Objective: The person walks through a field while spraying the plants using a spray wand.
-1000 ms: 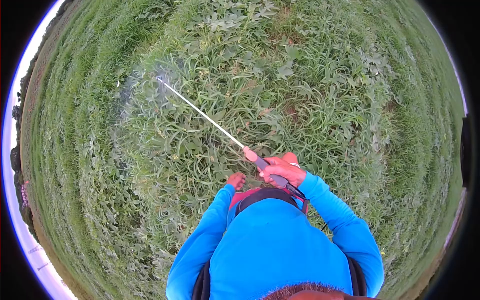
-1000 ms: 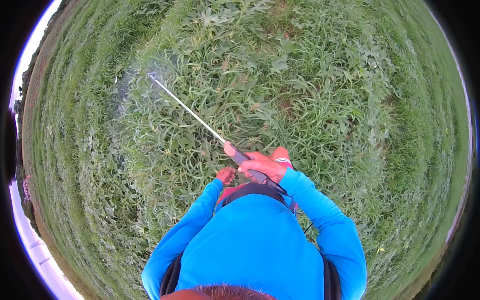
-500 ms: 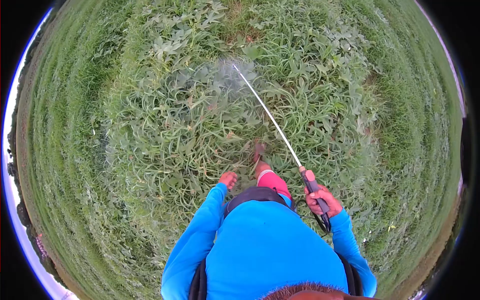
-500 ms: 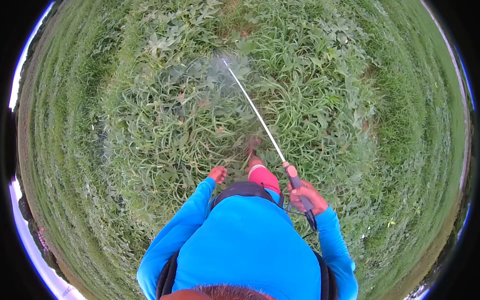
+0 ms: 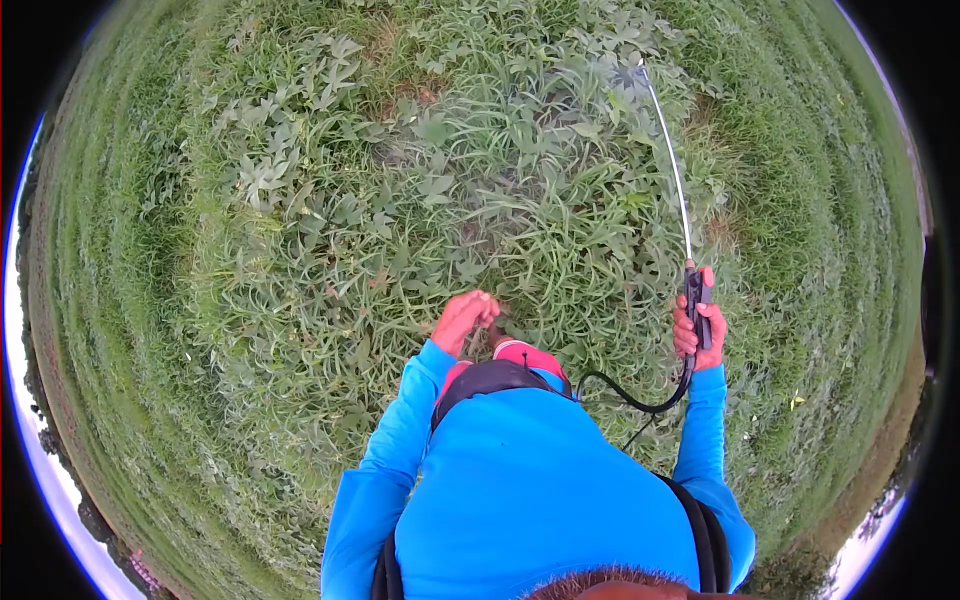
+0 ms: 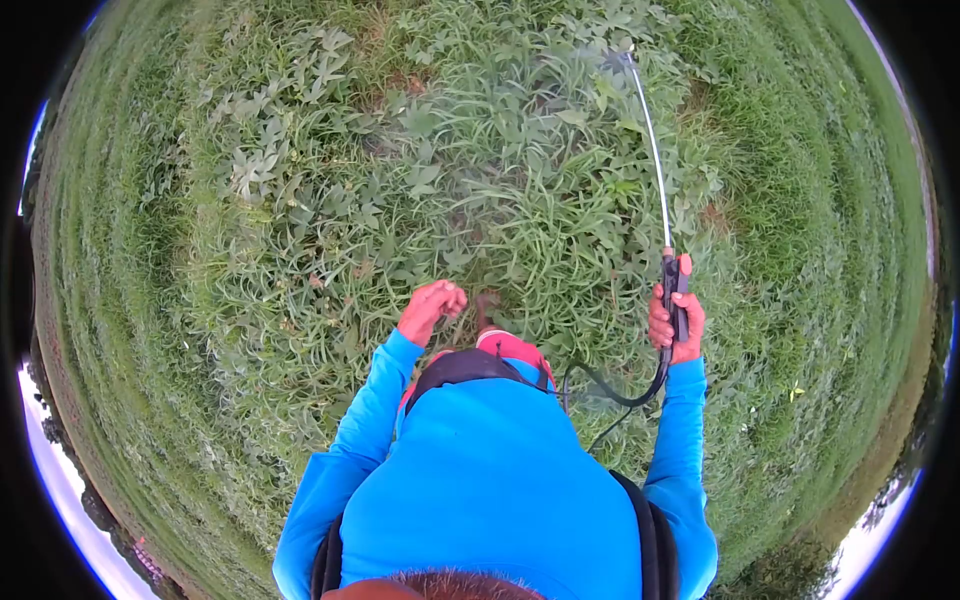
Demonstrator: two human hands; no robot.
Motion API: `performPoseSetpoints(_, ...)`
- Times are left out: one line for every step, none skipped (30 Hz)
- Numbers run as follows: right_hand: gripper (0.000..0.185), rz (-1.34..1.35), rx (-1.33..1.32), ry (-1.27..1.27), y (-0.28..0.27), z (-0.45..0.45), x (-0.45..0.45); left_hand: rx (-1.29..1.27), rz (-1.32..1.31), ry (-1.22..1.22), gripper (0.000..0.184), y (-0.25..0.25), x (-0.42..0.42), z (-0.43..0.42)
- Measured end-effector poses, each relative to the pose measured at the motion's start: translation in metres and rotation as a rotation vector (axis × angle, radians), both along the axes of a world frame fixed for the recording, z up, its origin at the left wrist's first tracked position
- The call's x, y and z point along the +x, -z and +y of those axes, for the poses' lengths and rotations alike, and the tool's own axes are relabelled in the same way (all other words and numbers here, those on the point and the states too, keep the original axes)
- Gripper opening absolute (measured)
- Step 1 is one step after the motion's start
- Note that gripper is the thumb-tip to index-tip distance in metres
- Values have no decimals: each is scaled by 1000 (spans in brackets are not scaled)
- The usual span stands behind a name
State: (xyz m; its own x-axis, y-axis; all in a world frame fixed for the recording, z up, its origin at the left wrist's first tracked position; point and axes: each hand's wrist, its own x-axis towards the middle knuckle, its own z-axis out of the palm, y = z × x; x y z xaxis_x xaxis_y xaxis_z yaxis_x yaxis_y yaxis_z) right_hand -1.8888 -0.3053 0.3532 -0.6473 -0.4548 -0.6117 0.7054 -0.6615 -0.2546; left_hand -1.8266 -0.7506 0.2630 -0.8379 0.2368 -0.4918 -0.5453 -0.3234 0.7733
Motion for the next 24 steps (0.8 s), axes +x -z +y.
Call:
performPoseSetpoints(28, 45, -11, 43, 2, 5, -13, 82, 131, 68, 24, -48, -23, 9)
performPoseSetpoints(29, 91, -22, 80, 5, 10, -27, 164, 263, 131, 20, -96, -42, 17)
performPoseSetpoints(29, 133, -32, 112, 6, 15, -39, 264, 402, 141, 18, -134, -54, 26)
performPoseSetpoints(29, 163, -33, 141, 8, 21, -52, 361, 538, 145, 18, -168, -62, 33)
performPoseSetpoints(29, 196, -38, 168, 10, 25, -66, 442, 597, 212, 27, -200, -66, 33)
performPoseSetpoints(28, 203, -5, 195, 12, 29, -80, 504, 691, 209, 39, -229, -69, 36)
performPoseSetpoints(28, 221, 14, 202, 17, 34, -94, 633, 819, 223, 51, -254, -74, 38)
performPoseSetpoints(28, 233, 43, 229, 21, 36, -107, 793, 975, 219, 60, -270, -81, 44)
performPoseSetpoints(28, 246, 75, 255, 23, 36, -116, 916, 1058, 221, 67, -285, -85, 46)
performPoseSetpoints(28, 249, 68, 259, 25, 35, -125, 1047, 1137, 235, 75, -299, -90, 47)
performPoseSetpoints(29, 254, 60, 265, 28, 34, -133, 1136, 1175, 184, 80, -304, -89, 53)
performPoseSetpoints(30, 257, 54, 276, 30, 30, -137, 1227, 1214, 136, 85, -309, -87, 58)
performPoseSetpoints(30, 250, 31, 262, 30, 23, -142, 1313, 1289, 10, 91, -311, -83, 77)
performPoseSetpoints(29, 241, 11, 251, 29, 18, -144, 1388, 1208, 40, 94, -309, -82, 75)
performPoseSetpoints(29, 229, -5, 244, 29, 12, -143, 1463, 1124, 66, 96, -310, -83, 72)
performPoseSetpoints(29, 238, -17, 231, 30, 4, -143, 1506, 887, 248, 96, -318, -90, 42)
performPoseSetpoints(30, 218, -39, 213, 30, -6, -142, 1526, 827, 263, 95, -318, -96, 35)
performPoseSetpoints(30, 201, -60, 195, 28, -20, -141, 1547, 765, 276, 94, -319, -101, 29)
performPoseSetpoints(30, 186, -79, 177, 26, -32, -142, 1559, 882, 123, 94, -316, -105, 44)
performPoseSetpoints(30, 182, -84, 148, 30, -41, -142, 1568, 937, 38, 93, -312, -111, 44)
performPoseSetpoints(30, 157, -67, 127, 29, -57, -142, 1575, 990, -48, 93, -310, -118, 44)
performPoseSetpoints(29, 136, -55, 101, 28, -77, -143, 1581, 993, -57, 93, -306, -129, 35)
performPoseSetpoints(29, 116, -44, 71, 27, -95, -147, 1588, 999, -66, 93, -304, -140, 24)
performPoseSetpoints(28, 94, -34, 30, 27, -110, -151, 1596, 1005, -75, 93, -302, -152, 14)
